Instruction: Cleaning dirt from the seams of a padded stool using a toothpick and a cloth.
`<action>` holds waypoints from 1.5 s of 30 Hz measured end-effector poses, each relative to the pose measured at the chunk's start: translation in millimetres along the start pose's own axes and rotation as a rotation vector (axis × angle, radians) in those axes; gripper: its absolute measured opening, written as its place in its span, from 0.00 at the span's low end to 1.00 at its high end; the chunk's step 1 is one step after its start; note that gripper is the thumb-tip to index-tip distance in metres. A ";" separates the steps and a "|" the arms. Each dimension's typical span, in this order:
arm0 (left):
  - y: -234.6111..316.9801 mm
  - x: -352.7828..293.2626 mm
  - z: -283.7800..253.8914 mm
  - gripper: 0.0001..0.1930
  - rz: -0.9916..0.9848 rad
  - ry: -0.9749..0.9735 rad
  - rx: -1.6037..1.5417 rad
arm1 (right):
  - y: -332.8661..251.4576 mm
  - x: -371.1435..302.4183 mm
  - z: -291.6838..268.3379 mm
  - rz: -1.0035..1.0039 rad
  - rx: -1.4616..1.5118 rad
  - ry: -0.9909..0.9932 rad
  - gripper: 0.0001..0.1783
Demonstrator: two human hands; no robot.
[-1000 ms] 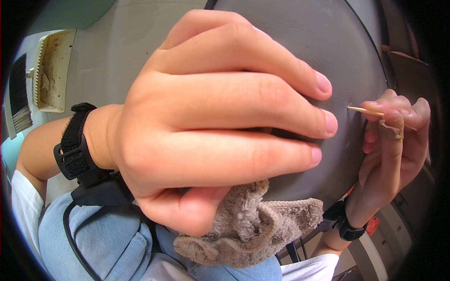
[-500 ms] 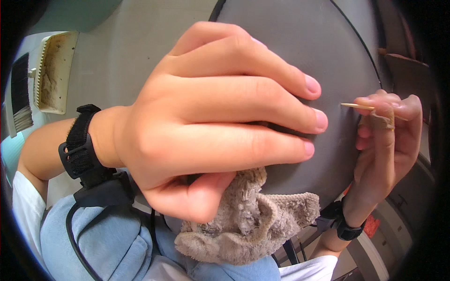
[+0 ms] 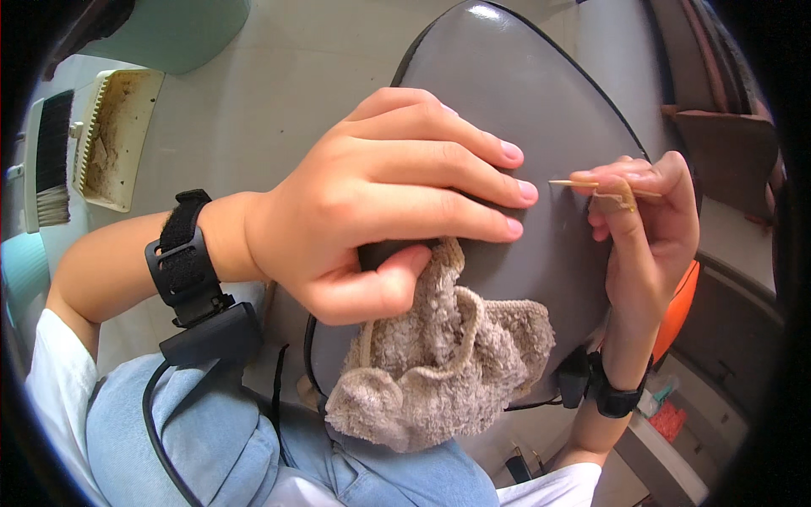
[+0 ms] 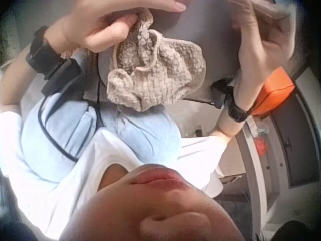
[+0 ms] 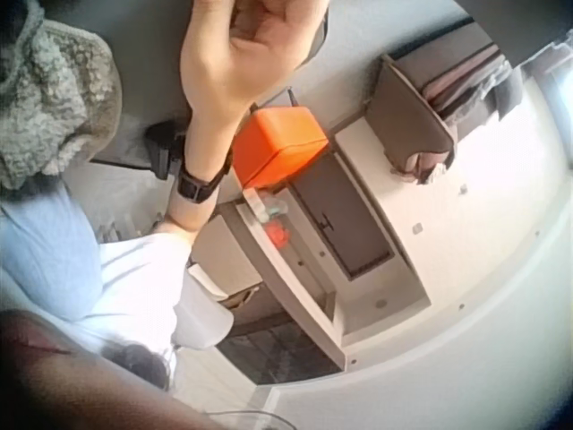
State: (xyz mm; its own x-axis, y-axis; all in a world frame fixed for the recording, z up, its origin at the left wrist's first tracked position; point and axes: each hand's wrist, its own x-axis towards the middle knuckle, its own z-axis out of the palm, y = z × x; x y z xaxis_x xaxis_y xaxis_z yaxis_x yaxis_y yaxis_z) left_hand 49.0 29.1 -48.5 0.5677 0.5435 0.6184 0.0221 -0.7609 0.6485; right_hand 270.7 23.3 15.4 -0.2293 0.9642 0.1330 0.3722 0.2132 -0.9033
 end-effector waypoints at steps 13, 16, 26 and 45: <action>1.7 -16.2 1.6 0.22 -0.013 0.115 -0.062 | -28.5 12.9 6.2 0.078 0.002 -0.034 0.04; -4.1 -18.2 2.3 0.22 -0.005 0.106 -0.096 | -40.0 31.6 28.5 0.056 -0.020 -0.080 0.02; -23.0 -19.1 7.9 0.22 0.196 0.139 -0.071 | -5.0 37.0 22.4 -0.124 0.010 -0.137 0.03; -25.5 -20.5 9.3 0.23 0.228 0.147 -0.047 | -3.2 39.4 24.5 -0.149 -0.103 -0.201 0.03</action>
State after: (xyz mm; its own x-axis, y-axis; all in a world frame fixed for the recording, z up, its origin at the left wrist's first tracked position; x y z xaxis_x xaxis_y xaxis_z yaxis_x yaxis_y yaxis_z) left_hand 44.5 34.0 -81.9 0.4280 0.4080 0.8065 -0.1333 -0.8541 0.5028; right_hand 238.5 56.7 13.6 -0.4586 0.8724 0.1688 0.4082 0.3756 -0.8320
